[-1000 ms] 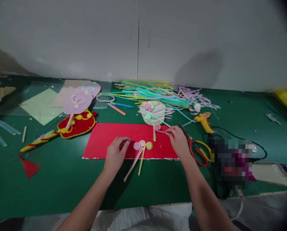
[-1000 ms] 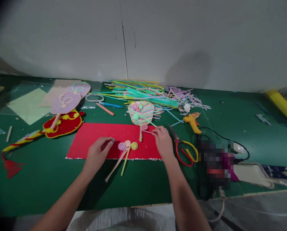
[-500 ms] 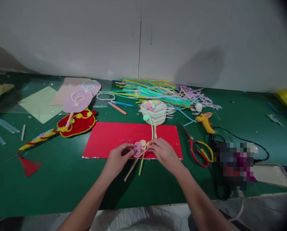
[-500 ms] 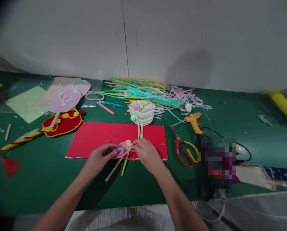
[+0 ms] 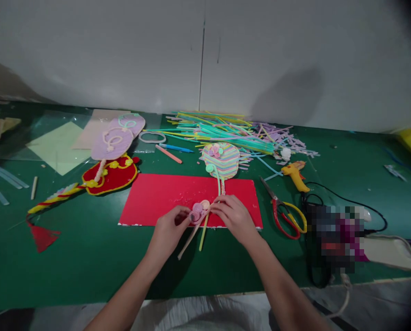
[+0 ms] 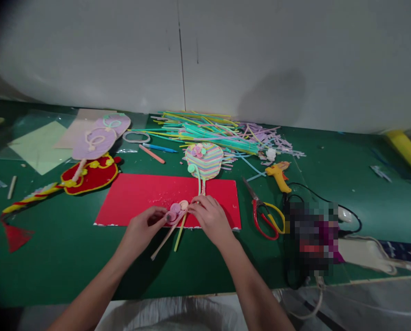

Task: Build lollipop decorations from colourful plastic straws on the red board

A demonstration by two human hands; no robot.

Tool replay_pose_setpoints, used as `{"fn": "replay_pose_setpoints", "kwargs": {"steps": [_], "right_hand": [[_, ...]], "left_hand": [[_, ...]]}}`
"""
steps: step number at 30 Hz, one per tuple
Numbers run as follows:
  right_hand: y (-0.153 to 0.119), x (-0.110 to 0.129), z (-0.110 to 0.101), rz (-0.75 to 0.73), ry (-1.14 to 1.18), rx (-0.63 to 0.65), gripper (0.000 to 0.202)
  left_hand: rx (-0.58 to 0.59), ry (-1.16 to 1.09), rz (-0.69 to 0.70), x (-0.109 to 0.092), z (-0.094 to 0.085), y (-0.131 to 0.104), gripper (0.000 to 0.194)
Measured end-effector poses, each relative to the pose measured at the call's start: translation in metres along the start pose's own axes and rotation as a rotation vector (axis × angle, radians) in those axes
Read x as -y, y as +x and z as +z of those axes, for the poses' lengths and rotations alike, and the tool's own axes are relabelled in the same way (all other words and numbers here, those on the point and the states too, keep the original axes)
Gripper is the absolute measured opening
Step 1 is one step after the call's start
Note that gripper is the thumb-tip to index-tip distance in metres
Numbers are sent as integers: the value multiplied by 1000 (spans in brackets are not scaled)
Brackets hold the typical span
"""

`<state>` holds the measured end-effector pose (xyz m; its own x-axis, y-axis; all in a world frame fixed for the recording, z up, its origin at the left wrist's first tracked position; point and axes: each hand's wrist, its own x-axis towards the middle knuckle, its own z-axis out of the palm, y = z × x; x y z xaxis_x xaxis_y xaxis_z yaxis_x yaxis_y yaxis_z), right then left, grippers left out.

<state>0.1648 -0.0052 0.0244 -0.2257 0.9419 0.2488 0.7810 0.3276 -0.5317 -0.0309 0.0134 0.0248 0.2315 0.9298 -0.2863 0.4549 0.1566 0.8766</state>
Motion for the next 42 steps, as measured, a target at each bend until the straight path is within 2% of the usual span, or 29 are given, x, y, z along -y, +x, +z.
{"fn": "replay_pose_setpoints", "kwargs": {"steps": [4, 8, 12, 13, 15, 19, 20, 23, 27, 31, 35, 38, 42], "right_hand": [[-2, -1, -5, 196, 146, -161, 19], [-3, -2, -10, 334, 326, -182, 22], [-5, -7, -15, 377, 441, -228, 21], [-6, -11, -17, 384, 451, -255, 20], [-9, -20, -21, 421, 447, -335, 20], [-20, -45, -29, 530, 406, -455, 22], [-23, -51, -30, 544, 397, -478, 24], [-32, -62, -32, 581, 344, -509, 27], [-38, -62, -33, 581, 231, -451, 28], [-39, -59, -35, 560, 174, -430, 29], [-38, -59, -38, 587, 179, -451, 29], [-36, -53, -39, 646, 281, -456, 30], [-26, -28, -37, 745, 651, -380, 36]], "left_hand": [[11, 2, 34, -1, -1, 3, 23], [13, 12, 105, -10, 4, 8, 22], [57, 40, 197, -27, 12, 20, 20], [72, 70, 222, -32, 14, 26, 20], [21, 168, 307, -41, 16, 43, 21], [-150, 401, 504, -54, 15, 93, 26], [-155, 445, 547, -55, 14, 106, 29], [-79, 536, 642, -55, 14, 138, 36], [3, 608, 668, -49, 15, 156, 24], [13, 576, 629, -47, 16, 156, 14], [110, 443, 537, -55, 8, 142, 9], [109, 273, 518, -63, -4, 114, 13], [-88, 135, 464, -59, -12, 59, 15]]}}
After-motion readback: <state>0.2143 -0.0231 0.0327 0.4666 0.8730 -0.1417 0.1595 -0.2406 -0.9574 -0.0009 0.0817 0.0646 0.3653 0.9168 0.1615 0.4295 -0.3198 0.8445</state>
